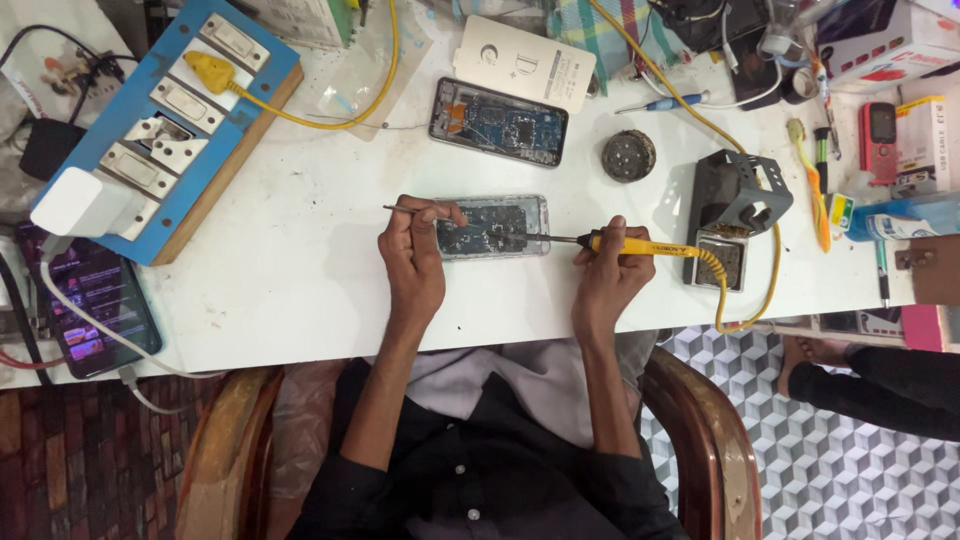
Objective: The person uses a soldering iron and a fine tool to work on a disassembled smartphone motherboard. They repeatedly apply heat and manipulate small components on the circuit board throughout the clip.
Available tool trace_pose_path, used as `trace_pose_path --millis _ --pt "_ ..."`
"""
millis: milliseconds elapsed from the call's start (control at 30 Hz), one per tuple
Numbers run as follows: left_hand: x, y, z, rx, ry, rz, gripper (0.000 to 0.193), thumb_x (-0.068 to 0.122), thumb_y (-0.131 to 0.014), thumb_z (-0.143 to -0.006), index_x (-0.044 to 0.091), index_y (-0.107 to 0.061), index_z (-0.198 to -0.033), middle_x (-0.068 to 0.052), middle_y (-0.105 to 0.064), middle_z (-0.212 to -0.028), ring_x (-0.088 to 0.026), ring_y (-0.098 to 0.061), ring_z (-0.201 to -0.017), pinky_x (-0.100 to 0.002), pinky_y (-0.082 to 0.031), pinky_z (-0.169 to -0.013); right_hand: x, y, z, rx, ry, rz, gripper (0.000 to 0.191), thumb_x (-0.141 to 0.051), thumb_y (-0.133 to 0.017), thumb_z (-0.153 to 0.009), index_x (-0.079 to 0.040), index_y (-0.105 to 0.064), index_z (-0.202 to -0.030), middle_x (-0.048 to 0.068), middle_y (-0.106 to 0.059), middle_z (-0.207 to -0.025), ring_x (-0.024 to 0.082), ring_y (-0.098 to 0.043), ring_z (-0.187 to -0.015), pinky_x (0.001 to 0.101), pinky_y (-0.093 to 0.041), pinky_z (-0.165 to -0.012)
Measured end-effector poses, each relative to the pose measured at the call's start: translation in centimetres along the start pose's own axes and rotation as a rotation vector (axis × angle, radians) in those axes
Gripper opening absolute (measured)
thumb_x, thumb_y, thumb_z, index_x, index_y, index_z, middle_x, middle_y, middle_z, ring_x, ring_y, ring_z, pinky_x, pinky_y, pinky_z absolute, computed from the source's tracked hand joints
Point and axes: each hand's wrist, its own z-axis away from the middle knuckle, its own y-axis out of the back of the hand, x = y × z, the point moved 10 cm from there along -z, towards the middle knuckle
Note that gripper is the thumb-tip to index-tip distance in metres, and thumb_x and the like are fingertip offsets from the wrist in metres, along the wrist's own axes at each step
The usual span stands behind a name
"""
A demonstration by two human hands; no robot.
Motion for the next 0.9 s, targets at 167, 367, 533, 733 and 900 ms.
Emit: trace_pose_path --millis 167,367,533,733,900 --pt "0.2 0.0 0.1 -0.002 -0.012 -0.010 0.030 0.023 -0.042 -0.115 0.003 -0.057 -0.099 -0.007 -0.074 -0.092 -0.002 -0.041 -0.059 -0.022 -0.038 -0.058 0.4 -0.6 0.0 -0.069 -0.013 0.014 0.031 -0.024 -0.056 -0.110 -0.004 -0.053 -0.086 0.002 -0.053 -0.067 0.008 -0.049 -0.054 0.0233 -0.040 -0.051" --pt "0.4 -0.1 0.2 -0.014 -0.046 0.036 0.031 0.024 -0.041 -0.118 0.003 -0.057 -0.101 -0.008 -0.074 -0.095 -0.005 -0.053 -0.070 -0.023 -0.044 -0.067 1.3 0.2 -0.2 -0.046 -0.034 -0.135 0.030 -0.022 -0.057 -0.109 -0.005 -0.051 -0.085 0.003 -0.054 -0.068 0.009 -0.050 -0.052 0.0245 -0.042 -0.050" --pt "0.7 -0.3 0.3 -0.022 -0.084 0.025 0.032 0.024 -0.041 -0.120 0.003 -0.055 -0.102 -0.008 -0.073 -0.095 -0.007 -0.062 -0.081 -0.025 -0.050 -0.075 1.4 0.6 -0.5 -0.025 0.007 -0.165 0.030 -0.021 -0.059 -0.110 -0.006 -0.049 -0.086 0.004 -0.053 -0.066 0.011 -0.049 -0.051 0.0241 -0.039 -0.049" --pt "0.3 -0.2 0.2 -0.009 -0.030 -0.009 0.032 0.026 -0.042 -0.116 0.003 -0.058 -0.100 -0.008 -0.075 -0.091 -0.005 -0.055 -0.068 -0.024 -0.045 -0.065 1.1 0.5 -0.2 -0.017 0.009 -0.141 0.031 -0.022 -0.057 -0.110 -0.006 -0.049 -0.085 0.003 -0.053 -0.067 0.010 -0.051 -0.052 0.0236 -0.040 -0.049" --pt "0.5 -0.2 0.0 -0.009 -0.044 0.002 0.032 0.026 -0.041 -0.117 0.004 -0.058 -0.101 -0.007 -0.075 -0.091 -0.007 -0.059 -0.074 -0.025 -0.047 -0.070 0.2 0.6 0.3 -0.001 0.050 -0.102 0.029 -0.020 -0.055 -0.110 -0.006 -0.048 -0.086 0.003 -0.054 -0.068 0.008 -0.051 -0.053 0.0235 -0.042 -0.051"
